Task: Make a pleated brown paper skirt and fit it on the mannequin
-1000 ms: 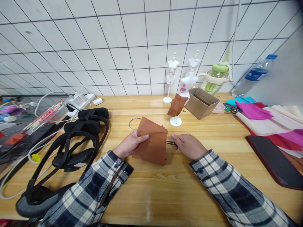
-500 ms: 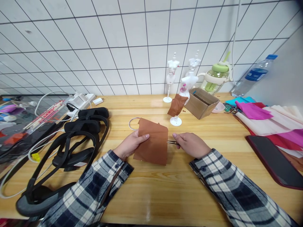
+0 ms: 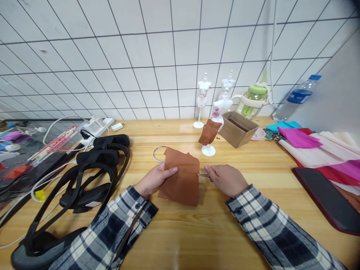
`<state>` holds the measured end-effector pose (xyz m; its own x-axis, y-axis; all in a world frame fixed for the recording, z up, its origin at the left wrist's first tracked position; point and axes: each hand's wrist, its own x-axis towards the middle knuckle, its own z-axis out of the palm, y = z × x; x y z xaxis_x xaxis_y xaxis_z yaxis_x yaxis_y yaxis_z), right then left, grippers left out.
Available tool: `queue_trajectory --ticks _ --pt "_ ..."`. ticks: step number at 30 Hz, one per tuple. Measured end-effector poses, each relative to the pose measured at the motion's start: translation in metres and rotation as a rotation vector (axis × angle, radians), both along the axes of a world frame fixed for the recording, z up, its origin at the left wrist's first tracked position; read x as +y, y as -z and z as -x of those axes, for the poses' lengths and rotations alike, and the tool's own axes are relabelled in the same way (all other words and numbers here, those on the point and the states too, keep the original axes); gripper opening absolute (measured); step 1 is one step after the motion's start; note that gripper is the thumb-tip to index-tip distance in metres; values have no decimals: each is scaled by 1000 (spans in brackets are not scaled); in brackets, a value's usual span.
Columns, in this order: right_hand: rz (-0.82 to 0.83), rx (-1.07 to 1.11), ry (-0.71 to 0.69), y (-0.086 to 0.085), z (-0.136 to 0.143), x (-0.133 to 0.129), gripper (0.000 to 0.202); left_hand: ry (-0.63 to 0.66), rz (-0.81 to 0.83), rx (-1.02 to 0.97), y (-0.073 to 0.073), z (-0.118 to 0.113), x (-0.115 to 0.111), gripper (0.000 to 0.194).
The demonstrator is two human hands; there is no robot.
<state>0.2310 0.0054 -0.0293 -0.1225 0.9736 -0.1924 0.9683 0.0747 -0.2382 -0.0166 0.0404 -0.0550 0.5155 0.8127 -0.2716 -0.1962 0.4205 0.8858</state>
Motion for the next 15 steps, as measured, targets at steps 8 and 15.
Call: queue_trajectory --ticks 8,15 --pt "-44 -23 -12 1 2 -1 58 -3 22 20 -1 0 0 57" --pt "-36 22 -24 1 7 -3 54 31 -22 5 0 -1 0 59"
